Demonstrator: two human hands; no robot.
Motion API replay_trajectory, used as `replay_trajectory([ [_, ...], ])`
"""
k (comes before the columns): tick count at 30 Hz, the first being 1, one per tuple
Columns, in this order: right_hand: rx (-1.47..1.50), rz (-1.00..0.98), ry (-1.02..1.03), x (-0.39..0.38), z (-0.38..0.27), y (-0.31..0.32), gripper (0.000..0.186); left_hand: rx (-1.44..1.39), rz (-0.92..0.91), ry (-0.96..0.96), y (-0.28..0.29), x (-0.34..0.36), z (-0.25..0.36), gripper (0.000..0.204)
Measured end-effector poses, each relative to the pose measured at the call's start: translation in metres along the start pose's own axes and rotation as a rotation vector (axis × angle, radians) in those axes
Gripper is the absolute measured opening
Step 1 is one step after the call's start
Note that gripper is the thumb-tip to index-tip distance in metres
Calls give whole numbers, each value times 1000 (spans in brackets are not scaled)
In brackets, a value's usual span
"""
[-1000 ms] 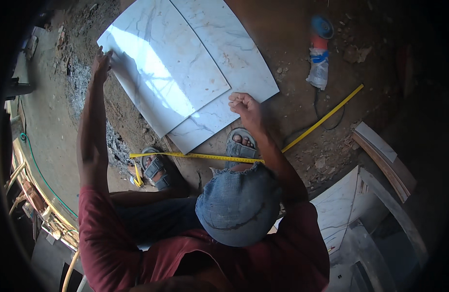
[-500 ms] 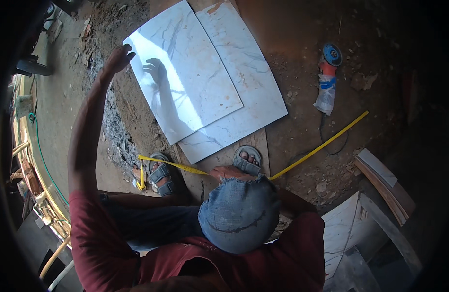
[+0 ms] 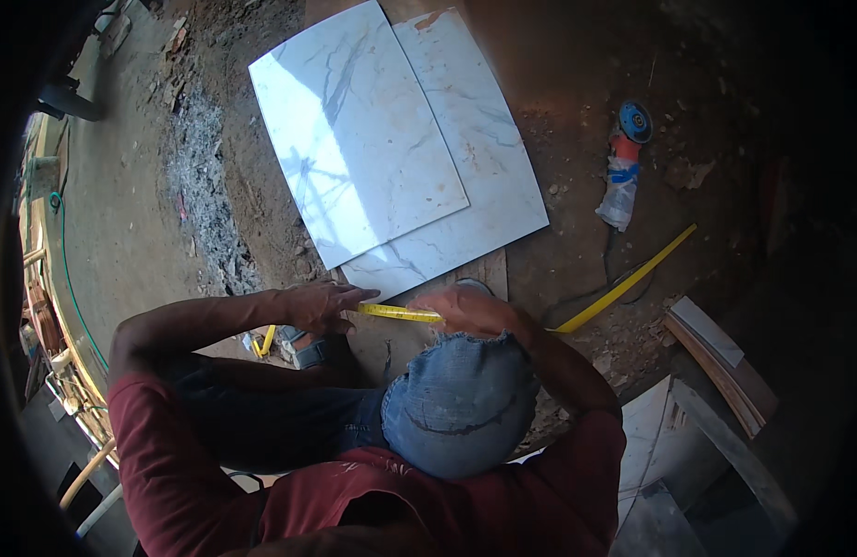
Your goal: The person measures a tile on the ground using a yellow tape measure, marks a line with a tool, and then moves another tile to align it for measurement.
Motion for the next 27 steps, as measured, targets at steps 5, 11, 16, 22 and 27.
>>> replay_trajectory([
  [5,-38,85,-40,14,-27,19,44,-192,-94,199,19,10,5,36],
  [11,-430,196,-159,-12,22,51,35,-689,-282,562,29,-30,-69,20],
  [16,-562,298,-194,-43,52,74,27,-303,-492,592,49,-63,-108,32],
  [22,-349,519,-92,6,33,30,24,-340,-284,213,49,-5,-54,69],
  [27,-306,548,31,85,14,6,24,-59,42,218,40,34,10,50],
])
Point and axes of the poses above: each hand's wrist, its own x-axis towards the middle knuckle, its own y-axis out of the back of the hand, z = x × y, the point moved 6 cm from there along x, towards the middle knuckle, and after that the axes turned 13 degrees about z, right-handed, at the moved point
